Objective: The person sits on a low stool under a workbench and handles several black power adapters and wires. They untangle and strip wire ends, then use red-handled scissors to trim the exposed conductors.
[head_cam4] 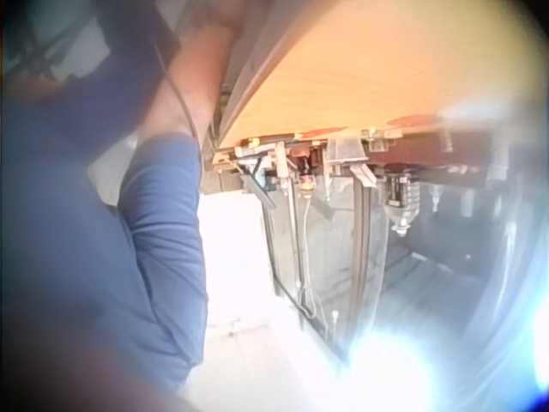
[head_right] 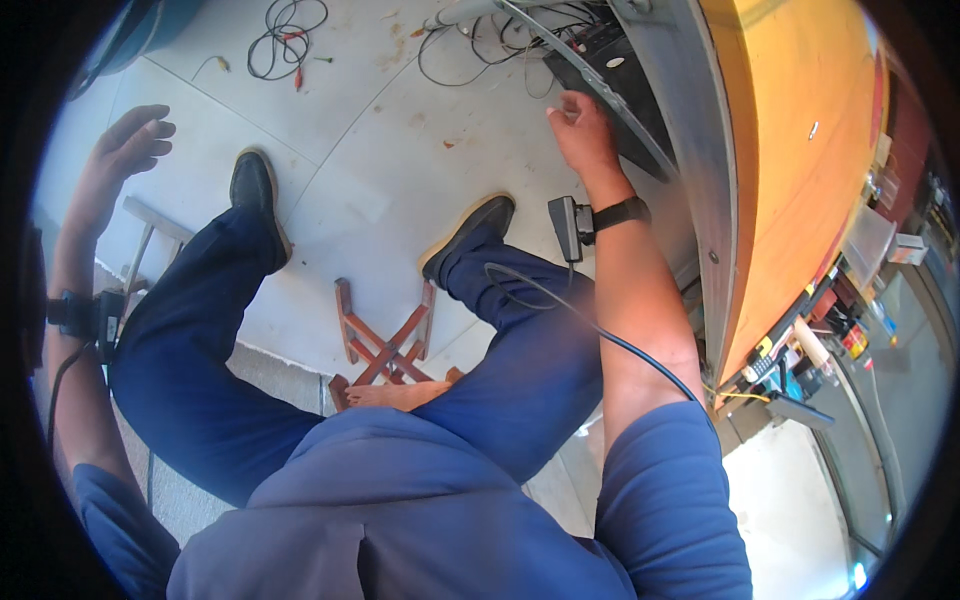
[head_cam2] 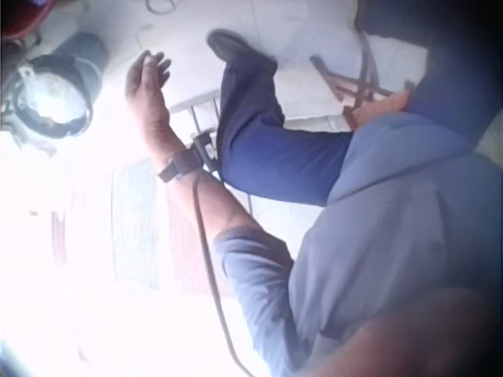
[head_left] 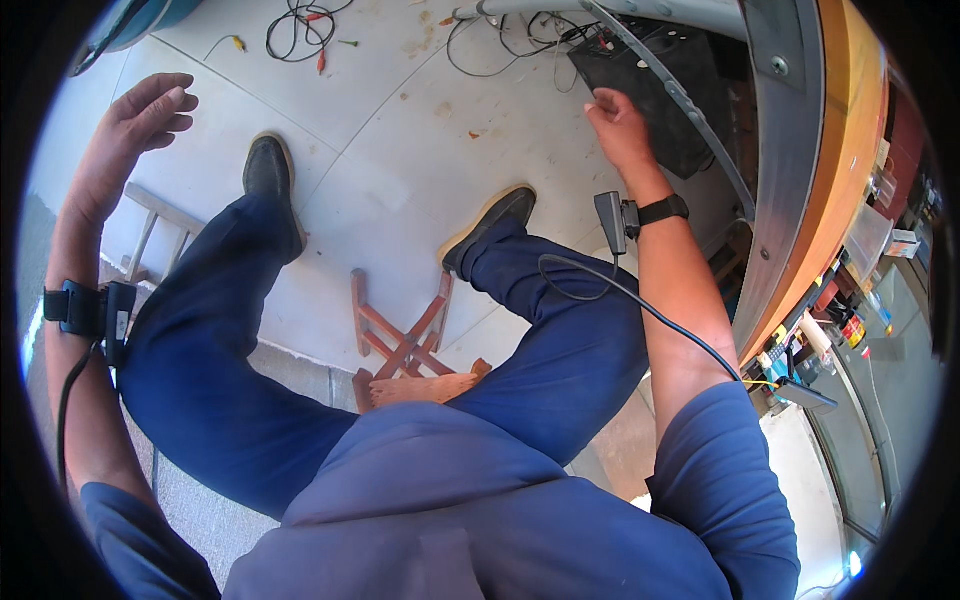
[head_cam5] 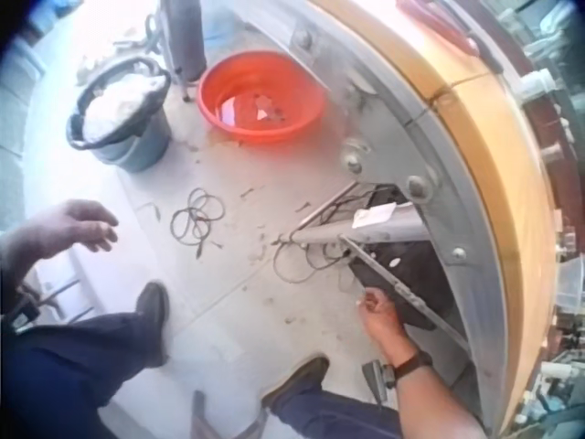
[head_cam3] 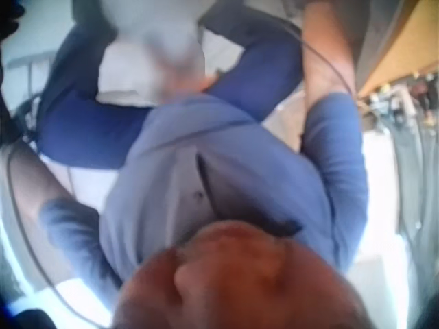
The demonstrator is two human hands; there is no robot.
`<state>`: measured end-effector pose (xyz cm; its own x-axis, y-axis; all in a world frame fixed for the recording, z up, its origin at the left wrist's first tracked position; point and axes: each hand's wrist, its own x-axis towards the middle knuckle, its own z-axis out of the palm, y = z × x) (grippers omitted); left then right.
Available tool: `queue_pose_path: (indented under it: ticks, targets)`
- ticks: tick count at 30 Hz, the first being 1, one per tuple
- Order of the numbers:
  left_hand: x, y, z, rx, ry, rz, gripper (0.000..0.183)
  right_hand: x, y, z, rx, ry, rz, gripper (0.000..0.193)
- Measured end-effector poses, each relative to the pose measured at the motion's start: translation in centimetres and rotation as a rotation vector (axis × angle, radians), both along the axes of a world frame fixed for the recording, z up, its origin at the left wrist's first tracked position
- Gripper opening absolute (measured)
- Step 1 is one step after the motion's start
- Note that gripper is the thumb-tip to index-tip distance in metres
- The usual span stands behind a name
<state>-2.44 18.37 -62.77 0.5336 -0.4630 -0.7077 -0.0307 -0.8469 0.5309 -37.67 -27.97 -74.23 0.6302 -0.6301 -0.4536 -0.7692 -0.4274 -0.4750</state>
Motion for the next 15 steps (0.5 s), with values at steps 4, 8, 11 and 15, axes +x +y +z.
queue_pose_path:
  ticks: [4,8,11,15]
  targets:
    - [0.8,-0.9,-0.1,-0.073,-0.028,-0.011,0.058,1.3,-2.8,1.0,-0.563,-0.081,0.260,0.033]
    - [0.8,-1.5,0.0,-0.109,-0.113,-0.051,0.058,2.5,-5.1,2.5,-0.850,-0.082,0.392,0.035]
    - [0.8,-2.0,0.1,-0.114,-0.133,-0.077,0.057,3.1,-5.9,2.0,-0.815,0.000,0.279,0.043]
    - [0.5,-2.7,0.3,-0.109,-0.129,-0.082,0.056,3.3,-6.7,0.8,-0.802,0.055,0.207,0.055]
